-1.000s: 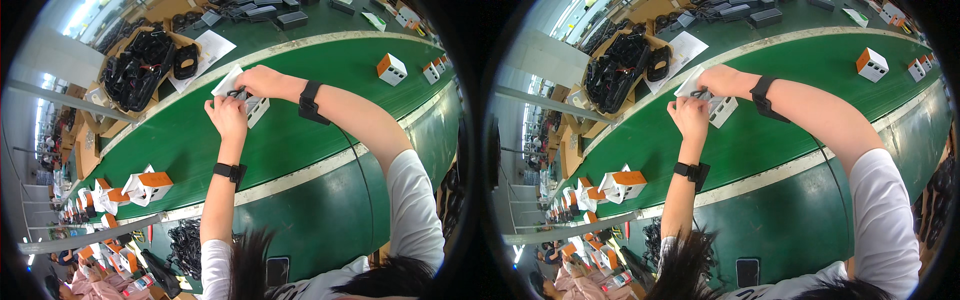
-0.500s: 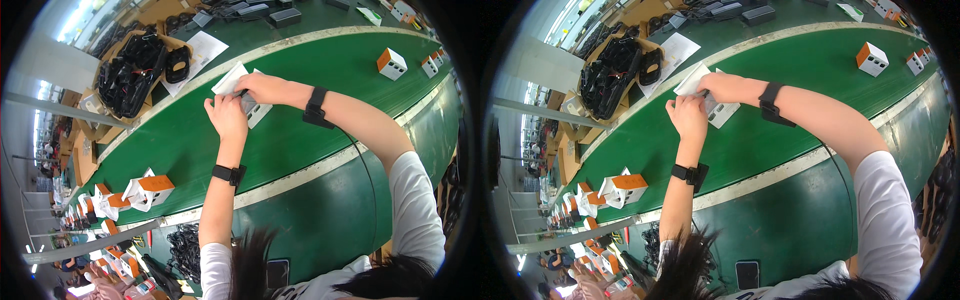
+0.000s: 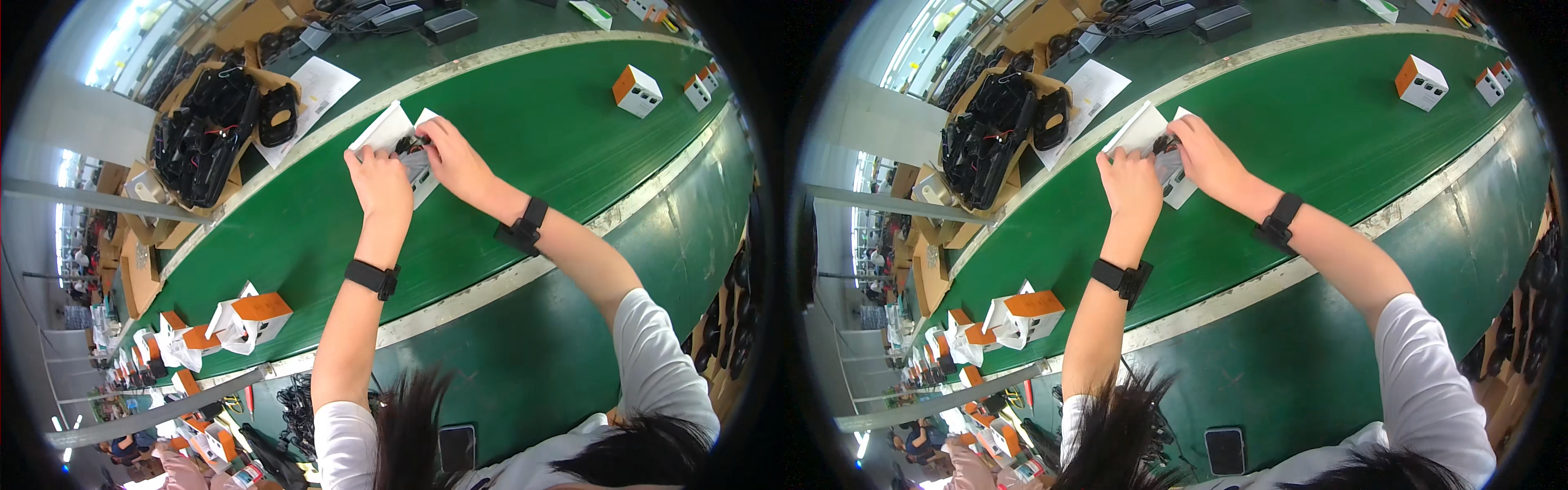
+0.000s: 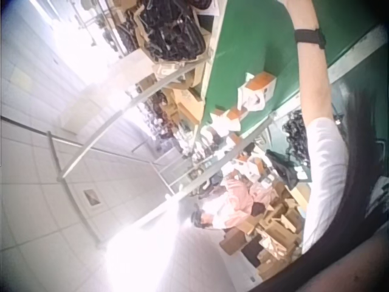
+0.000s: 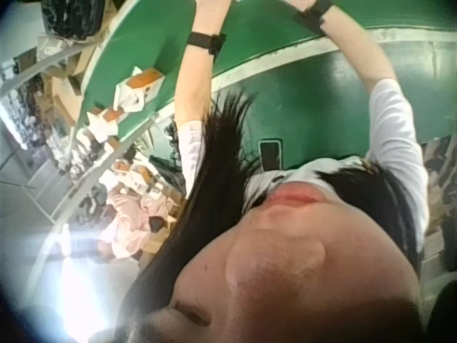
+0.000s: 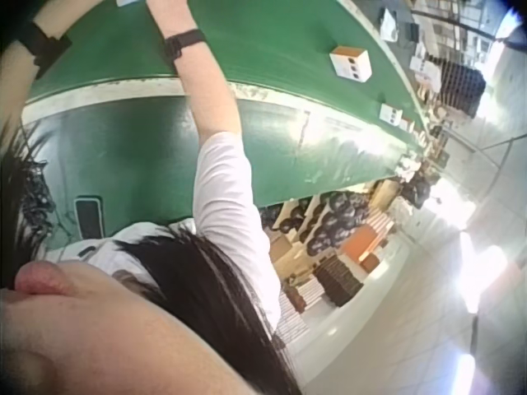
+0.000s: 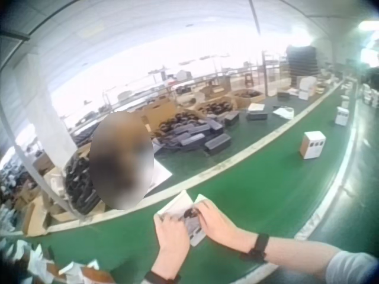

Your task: Packaging electronic cable assemblies into retail boxes on a factory production line.

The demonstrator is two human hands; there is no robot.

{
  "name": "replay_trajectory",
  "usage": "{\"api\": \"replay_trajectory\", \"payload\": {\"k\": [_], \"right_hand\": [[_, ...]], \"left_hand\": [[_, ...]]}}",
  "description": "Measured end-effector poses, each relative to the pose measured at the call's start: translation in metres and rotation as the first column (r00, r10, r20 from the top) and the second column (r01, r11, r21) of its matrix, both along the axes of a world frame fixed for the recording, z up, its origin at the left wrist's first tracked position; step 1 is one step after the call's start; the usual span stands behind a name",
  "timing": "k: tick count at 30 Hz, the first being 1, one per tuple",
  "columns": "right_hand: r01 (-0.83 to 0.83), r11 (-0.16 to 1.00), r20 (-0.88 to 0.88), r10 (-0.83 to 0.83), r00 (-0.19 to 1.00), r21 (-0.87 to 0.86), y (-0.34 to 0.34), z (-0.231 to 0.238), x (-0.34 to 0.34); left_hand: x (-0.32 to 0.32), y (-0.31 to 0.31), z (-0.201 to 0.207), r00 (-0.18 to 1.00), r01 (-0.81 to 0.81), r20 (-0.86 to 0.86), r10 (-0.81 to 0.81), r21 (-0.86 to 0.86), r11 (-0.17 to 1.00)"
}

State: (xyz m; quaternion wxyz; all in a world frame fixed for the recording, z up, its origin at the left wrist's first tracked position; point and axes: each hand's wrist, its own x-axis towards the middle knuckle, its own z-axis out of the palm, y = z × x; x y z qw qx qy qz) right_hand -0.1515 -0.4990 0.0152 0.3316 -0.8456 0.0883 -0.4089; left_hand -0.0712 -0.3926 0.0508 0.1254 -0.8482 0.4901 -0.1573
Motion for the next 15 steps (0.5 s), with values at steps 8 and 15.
{"api": "replay_trajectory", "payload": {"k": [8,15], "right_hand": [[-0.07,0.986,-0.196,0.04,0.98,-0.151,-0.004,0.001,-0.01],[-0.195,0.977,-0.271,0.166,0.948,-0.082,-0.014,-0.001,-0.032]], "left_hand": [[-0.015,-0.025,0.007,0.992,-0.124,0.001,0.125,0.153,0.98],[-0.013,-0.015,-0.022,0.985,0.109,-0.089,-0.151,-0.363,0.925]]}}
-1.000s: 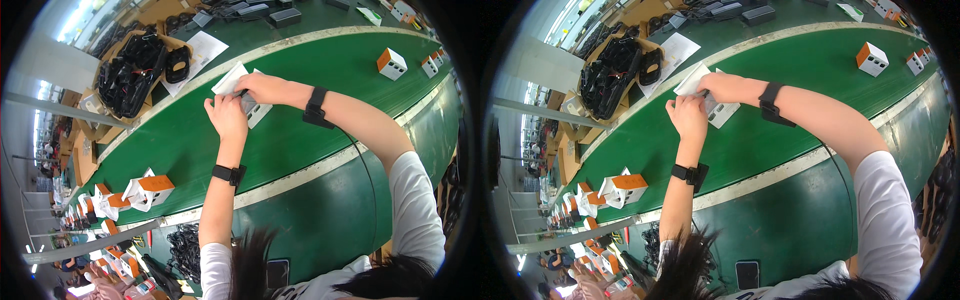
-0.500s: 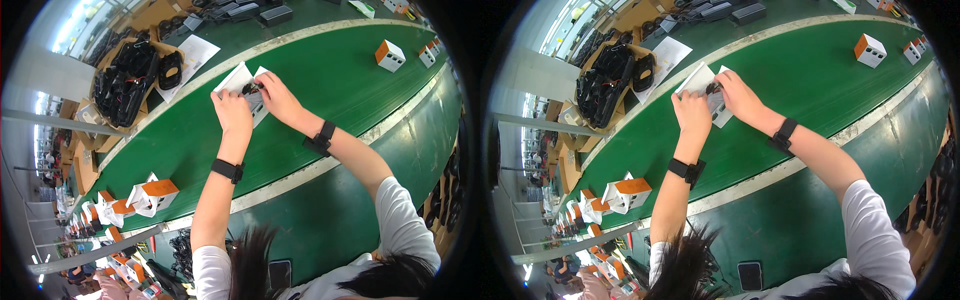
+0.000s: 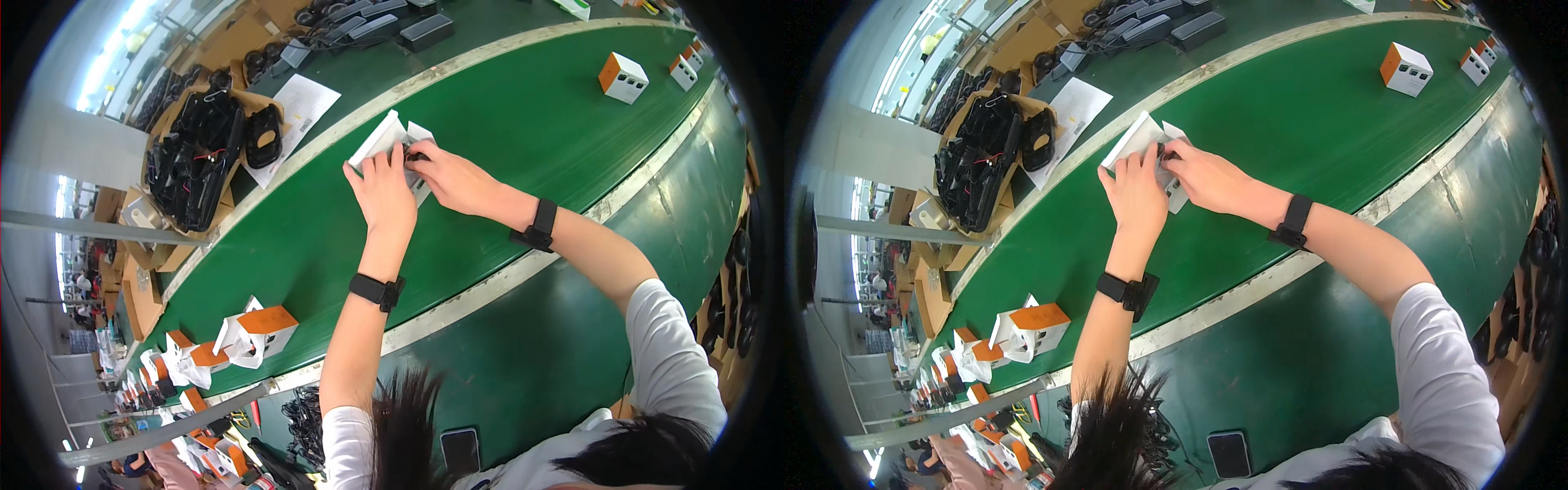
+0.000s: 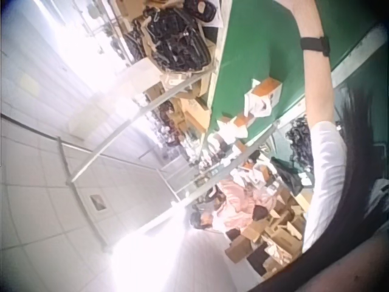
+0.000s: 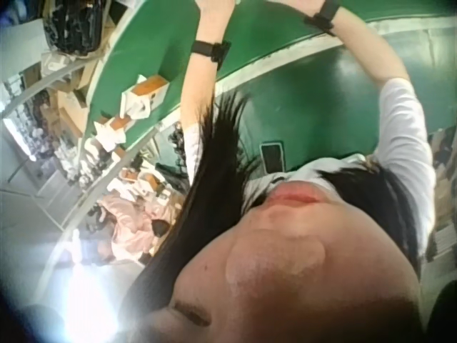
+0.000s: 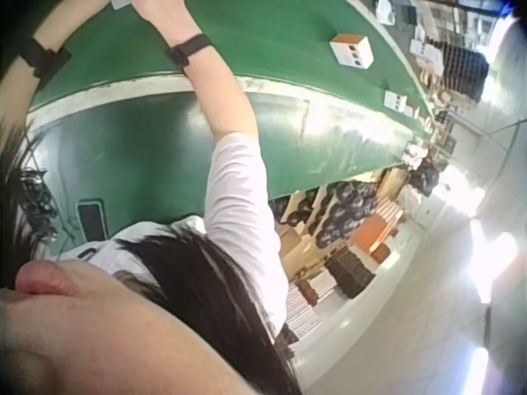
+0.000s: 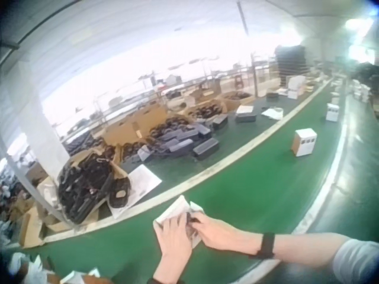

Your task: Packaging electronic cable assemblies into retail boxes on a factory production line.

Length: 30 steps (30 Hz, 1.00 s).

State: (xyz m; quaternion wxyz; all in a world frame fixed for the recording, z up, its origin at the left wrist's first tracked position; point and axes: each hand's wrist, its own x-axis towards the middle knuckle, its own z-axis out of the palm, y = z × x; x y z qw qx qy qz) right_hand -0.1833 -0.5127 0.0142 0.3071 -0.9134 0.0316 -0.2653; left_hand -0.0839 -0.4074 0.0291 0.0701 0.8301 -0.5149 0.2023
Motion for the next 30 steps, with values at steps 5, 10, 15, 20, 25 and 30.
{"api": "replay_trajectory", "payload": {"k": [5,10,15,20,25,30], "right_hand": [[-0.004,0.998,0.037,0.006,0.999,-0.056,-0.004,0.001,-0.004],[0.083,0.98,0.16,-0.054,0.986,-0.18,-0.01,-0.001,-0.017],[0.092,0.974,0.164,-0.058,0.985,-0.207,-0.017,-0.007,-0.028],[0.072,0.997,0.076,-0.074,0.994,0.029,-0.024,0.001,-0.029],[0.2,0.893,0.371,-0.359,0.857,0.402,-0.039,-0.002,-0.028],[-0.048,0.713,0.293,-0.225,0.929,0.7,-0.047,-0.02,-0.017]], "left_hand": [[-0.002,-0.017,0.005,0.998,-0.005,-0.057,0.007,0.049,0.999],[-0.009,-0.024,0.001,0.987,0.012,-0.159,-0.012,-0.004,1.0],[-0.017,-0.025,-0.005,0.992,0.003,-0.121,-0.025,-0.182,0.983],[-0.019,-0.036,0.009,0.996,-0.033,-0.077,0.039,0.081,0.996],[-0.024,-0.034,0.001,0.958,0.017,-0.285,-0.041,-0.085,0.996],[-0.032,-0.035,-0.01,0.824,0.07,-0.495,-0.275,-0.392,0.917]]}}
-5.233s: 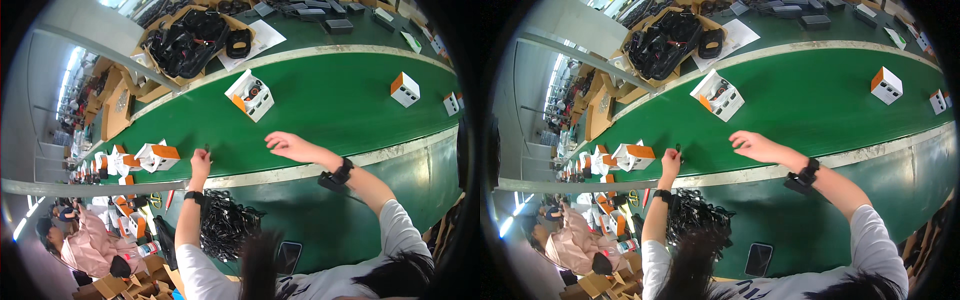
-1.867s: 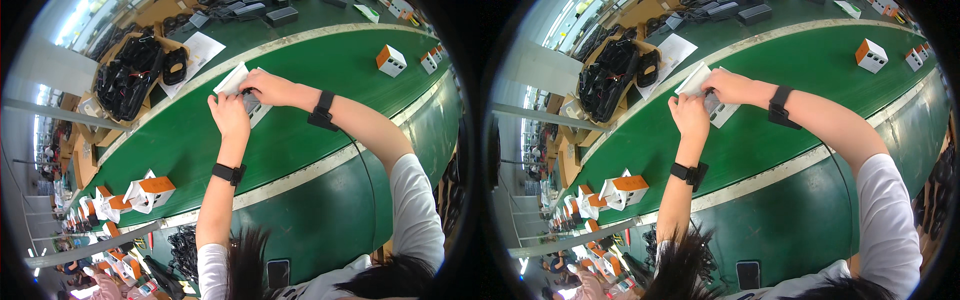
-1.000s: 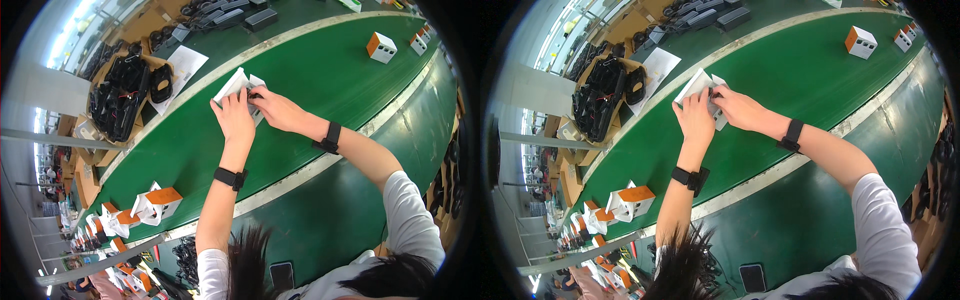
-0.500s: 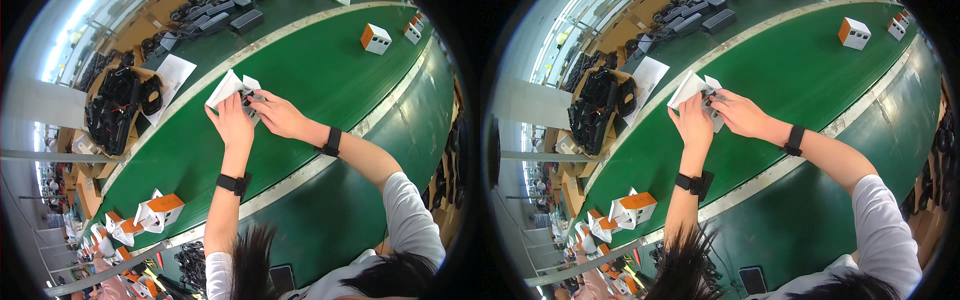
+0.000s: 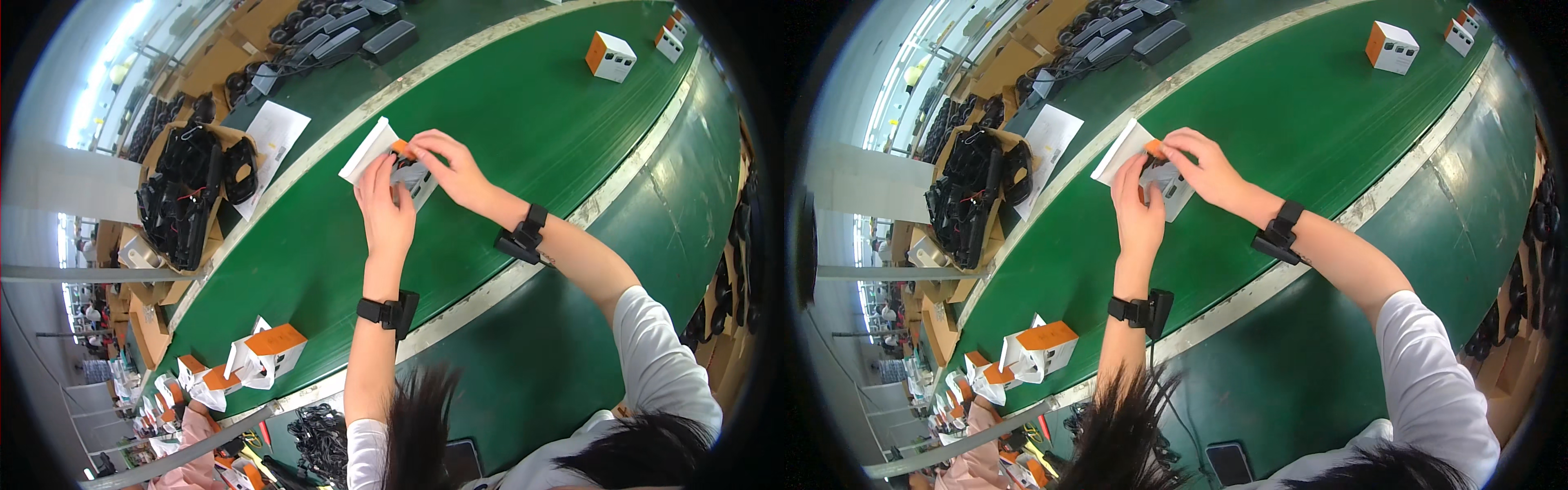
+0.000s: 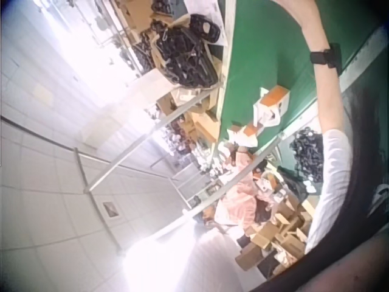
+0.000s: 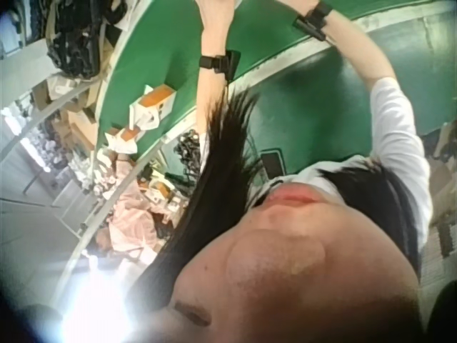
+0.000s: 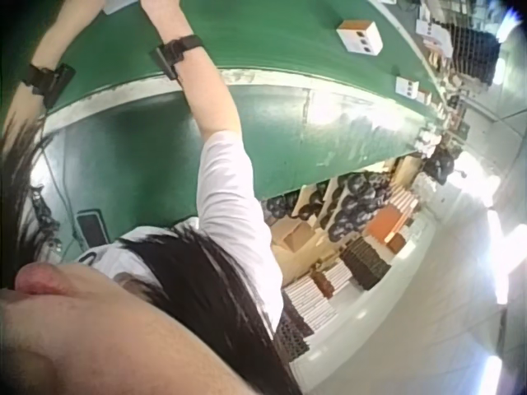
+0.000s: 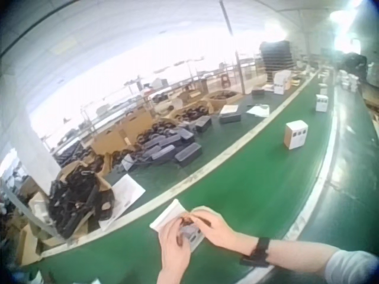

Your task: Packaging electronic cable assemblies into retail boxes on a factory production line.

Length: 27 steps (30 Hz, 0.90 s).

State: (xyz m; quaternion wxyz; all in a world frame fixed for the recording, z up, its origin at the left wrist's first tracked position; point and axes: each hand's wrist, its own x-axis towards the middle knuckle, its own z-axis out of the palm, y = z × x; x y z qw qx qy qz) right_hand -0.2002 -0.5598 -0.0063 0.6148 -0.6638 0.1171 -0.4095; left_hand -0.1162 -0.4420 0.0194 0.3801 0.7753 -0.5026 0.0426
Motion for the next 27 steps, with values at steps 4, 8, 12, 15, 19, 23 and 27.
{"api": "replay_trajectory", "payload": {"k": [4,8,12,15,19,23,27], "right_hand": [[0.075,0.935,-0.065,-0.104,0.992,-0.346,0.0,-0.008,0.0],[0.015,0.948,-0.121,-0.056,0.991,-0.317,-0.005,-0.008,-0.002],[-0.037,0.991,-0.067,0.029,0.997,-0.131,-0.014,-0.007,-0.003],[-0.074,0.997,-0.136,0.074,0.988,0.006,-0.023,-0.007,-0.002],[-0.255,0.96,-0.252,0.276,0.927,0.114,-0.044,0.002,-0.009],[-0.305,0.952,-0.314,0.295,0.902,0.018,-0.05,0.013,-0.011],[-0.427,0.903,-0.318,0.393,0.863,-0.041,-0.073,0.004,-0.018]], "left_hand": [[-0.003,0.004,-0.008,1.0,0.024,0.02,-0.019,-0.275,0.961],[-0.017,0.002,-0.018,0.976,-0.216,-0.087,0.2,-0.516,0.829],[-0.008,0.011,-0.032,0.935,-0.112,0.335,0.119,-0.04,0.993],[-0.005,0.008,-0.032,0.832,-0.202,0.532,0.156,0.029,0.979],[-0.01,-0.012,-0.023,0.936,-0.348,-0.126,0.329,-0.487,0.801],[-0.006,-0.008,-0.017,0.956,-0.056,-0.291,-0.042,-0.321,0.946],[-0.015,-0.008,-0.017,0.99,0.094,-0.089,-0.113,-0.198,0.976]]}}
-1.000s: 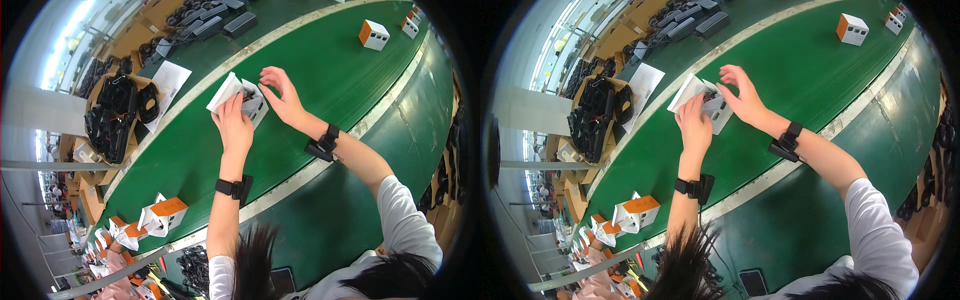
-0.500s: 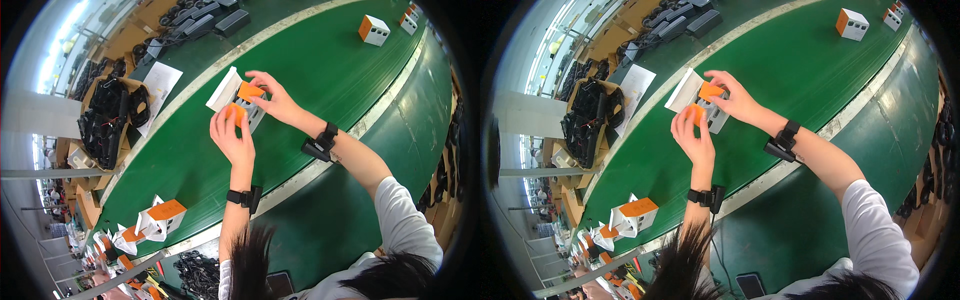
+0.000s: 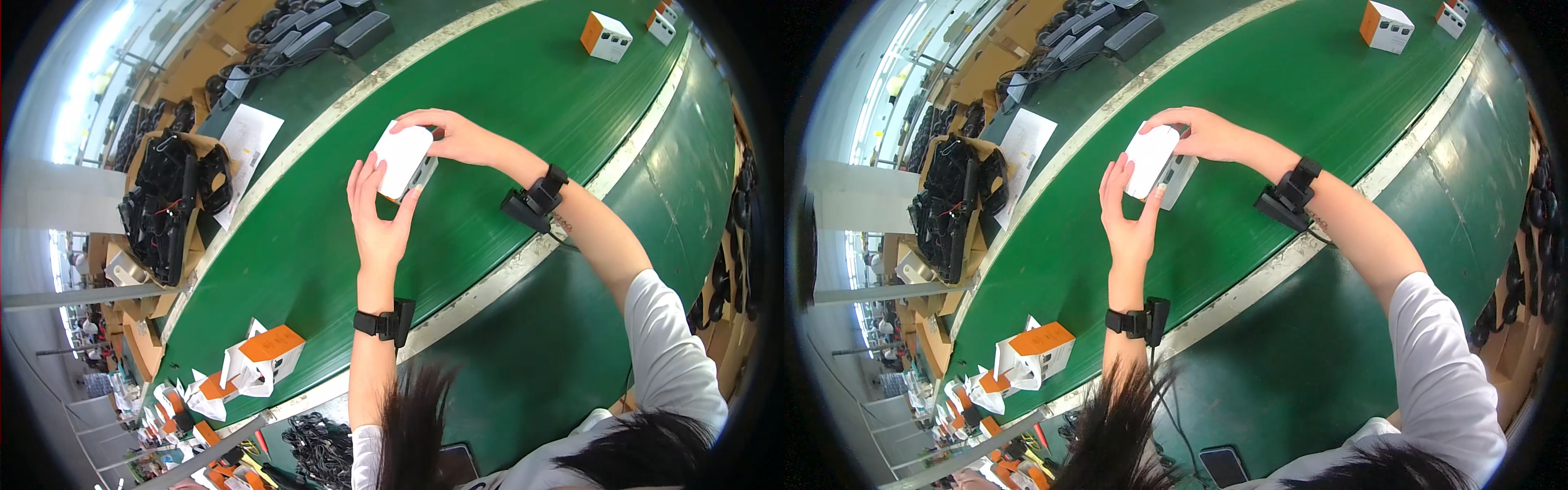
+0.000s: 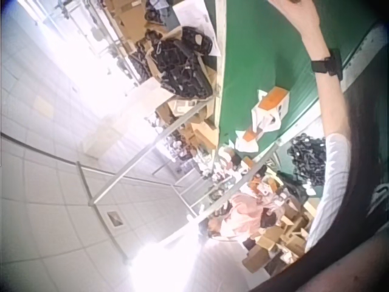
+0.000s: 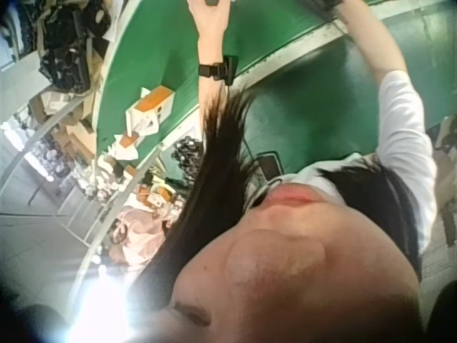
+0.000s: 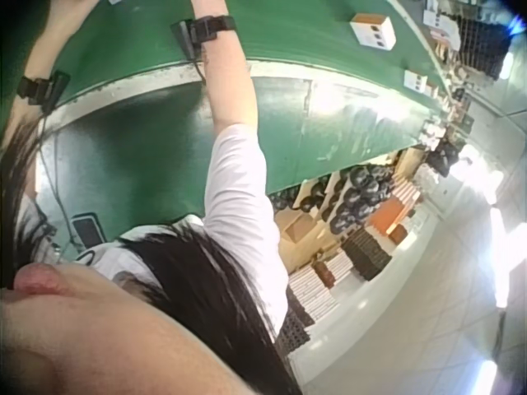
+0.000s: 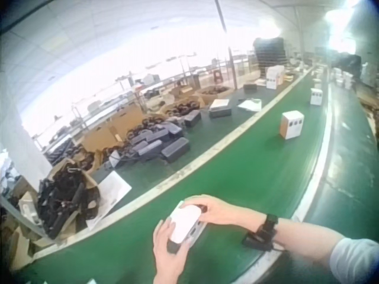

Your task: Packaging electronic cable assemblies into retail boxes on a factory production line.

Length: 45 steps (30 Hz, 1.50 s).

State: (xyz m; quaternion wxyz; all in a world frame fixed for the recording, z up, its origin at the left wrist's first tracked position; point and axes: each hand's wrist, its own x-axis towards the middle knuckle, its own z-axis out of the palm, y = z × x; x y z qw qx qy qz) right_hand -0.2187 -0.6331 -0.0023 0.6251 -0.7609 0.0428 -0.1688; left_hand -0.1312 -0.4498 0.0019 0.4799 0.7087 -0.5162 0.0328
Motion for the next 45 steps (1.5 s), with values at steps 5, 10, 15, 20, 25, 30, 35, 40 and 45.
{"api": "replay_trajectory", "payload": {"k": [5,10,15,20,25,30,35,40,45], "right_hand": [[-0.099,0.986,-0.03,0.104,0.994,0.135,-0.009,0.013,-0.008],[-0.011,0.992,-0.07,0.02,0.997,0.13,-0.014,-0.003,-0.018],[0.053,0.982,0.035,-0.06,0.998,0.179,-0.011,-0.013,-0.02],[0.075,0.992,0.071,-0.083,0.994,0.106,-0.013,-0.017,-0.025],[0.118,0.992,0.012,-0.119,0.993,0.042,-0.013,-0.012,-0.03],[0.122,0.905,0.012,-0.129,0.992,-0.408,-0.01,0.006,-0.035],[0.268,0.823,0.03,-0.293,0.956,-0.5,-0.002,-0.002,-0.033],[0.498,0.57,0.235,-0.472,0.85,-0.654,-0.004,-0.011,-0.039],[0.51,0.634,0.206,-0.492,0.846,-0.581,0.001,-0.015,-0.028]], "left_hand": [[0.005,-0.006,0.001,1.0,0.009,0.007,-0.01,0.058,0.998],[-0.008,-0.016,-0.008,0.981,-0.045,0.19,0.029,0.082,0.996],[-0.018,-0.02,-0.015,0.953,-0.041,0.304,0.023,0.053,0.998],[-0.021,-0.023,-0.021,0.905,-0.126,0.414,0.099,0.036,0.991],[-0.024,-0.029,-0.022,0.894,-0.168,0.43,0.128,0.057,0.984],[-0.03,-0.034,-0.018,0.921,-0.139,0.381,0.086,0.116,0.983],[-0.045,-0.045,-0.022,0.946,-0.092,0.321,0.044,0.138,0.986],[-0.048,-0.049,-0.019,0.971,-0.199,0.142,0.19,0.05,0.979],[-0.036,-0.049,-0.023,0.977,-0.049,-0.209,0.045,-0.016,0.999]]}}
